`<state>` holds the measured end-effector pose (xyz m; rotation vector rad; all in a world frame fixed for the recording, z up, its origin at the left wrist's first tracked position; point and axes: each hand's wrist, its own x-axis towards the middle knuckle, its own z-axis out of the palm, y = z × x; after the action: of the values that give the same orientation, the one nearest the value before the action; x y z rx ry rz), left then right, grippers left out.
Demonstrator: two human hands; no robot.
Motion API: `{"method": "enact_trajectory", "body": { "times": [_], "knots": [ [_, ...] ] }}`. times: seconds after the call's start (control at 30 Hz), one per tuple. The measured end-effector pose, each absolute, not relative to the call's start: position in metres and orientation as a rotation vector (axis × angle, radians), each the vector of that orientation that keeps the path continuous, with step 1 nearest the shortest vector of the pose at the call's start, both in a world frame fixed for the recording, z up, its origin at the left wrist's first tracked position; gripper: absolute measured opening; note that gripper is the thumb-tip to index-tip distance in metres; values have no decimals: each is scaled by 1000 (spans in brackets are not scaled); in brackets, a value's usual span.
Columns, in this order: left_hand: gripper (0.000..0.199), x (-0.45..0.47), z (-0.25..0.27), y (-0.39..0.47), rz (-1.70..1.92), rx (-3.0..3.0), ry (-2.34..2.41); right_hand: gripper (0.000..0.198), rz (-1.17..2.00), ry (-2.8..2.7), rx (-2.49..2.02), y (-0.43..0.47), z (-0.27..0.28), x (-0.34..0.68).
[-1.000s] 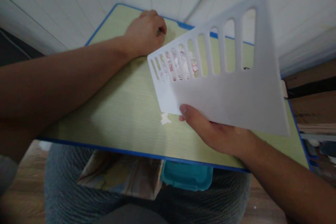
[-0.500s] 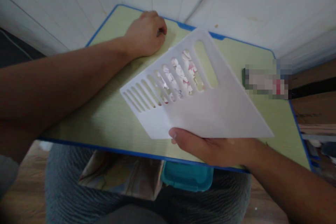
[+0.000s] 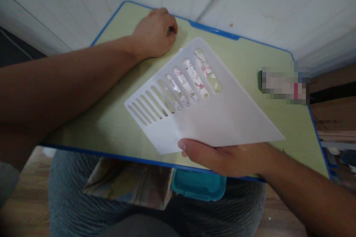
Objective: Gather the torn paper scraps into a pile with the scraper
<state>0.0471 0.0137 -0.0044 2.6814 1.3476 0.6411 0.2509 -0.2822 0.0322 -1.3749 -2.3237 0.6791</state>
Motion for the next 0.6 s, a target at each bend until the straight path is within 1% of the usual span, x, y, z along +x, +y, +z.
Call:
{"method": "enact_trajectory", "body": {
  "times": [0.07,0.2,0.27,0.33,0.37,0.43,0.47,0.5,0.53,0.6],
  "knots": [
    [34,47,-4,14,642,2680,1341,15,643,-2370,-1282,-280,34,249],
    [37,47,-3,14,614,2719,1318,13,399,-2398,-1197,-277,44,240],
    [36,47,-3,14,612,2727,1318,19,333,-2394,-1177,-276,49,237],
    [35,46,-4,15,611,2726,1323,28,385,-2397,-1161,-276,53,235],
    [35,46,-4,15,612,2725,1324,25,462,-2391,-1163,-275,54,234],
    [35,46,-4,15,618,2723,1329,10,660,-2330,-1196,-274,54,236],
    [34,46,-4,15,618,2723,1334,14,748,-2261,-1234,-273,53,237],
    [34,46,-3,15,612,2722,1339,24,812,-2169,-1291,-271,52,239],
    [34,46,-2,14,600,2721,1345,31,844,-2060,-1364,-269,50,242],
    [35,46,0,12,574,2715,1356,39,836,-1849,-1499,-266,47,250]
  ]
}}
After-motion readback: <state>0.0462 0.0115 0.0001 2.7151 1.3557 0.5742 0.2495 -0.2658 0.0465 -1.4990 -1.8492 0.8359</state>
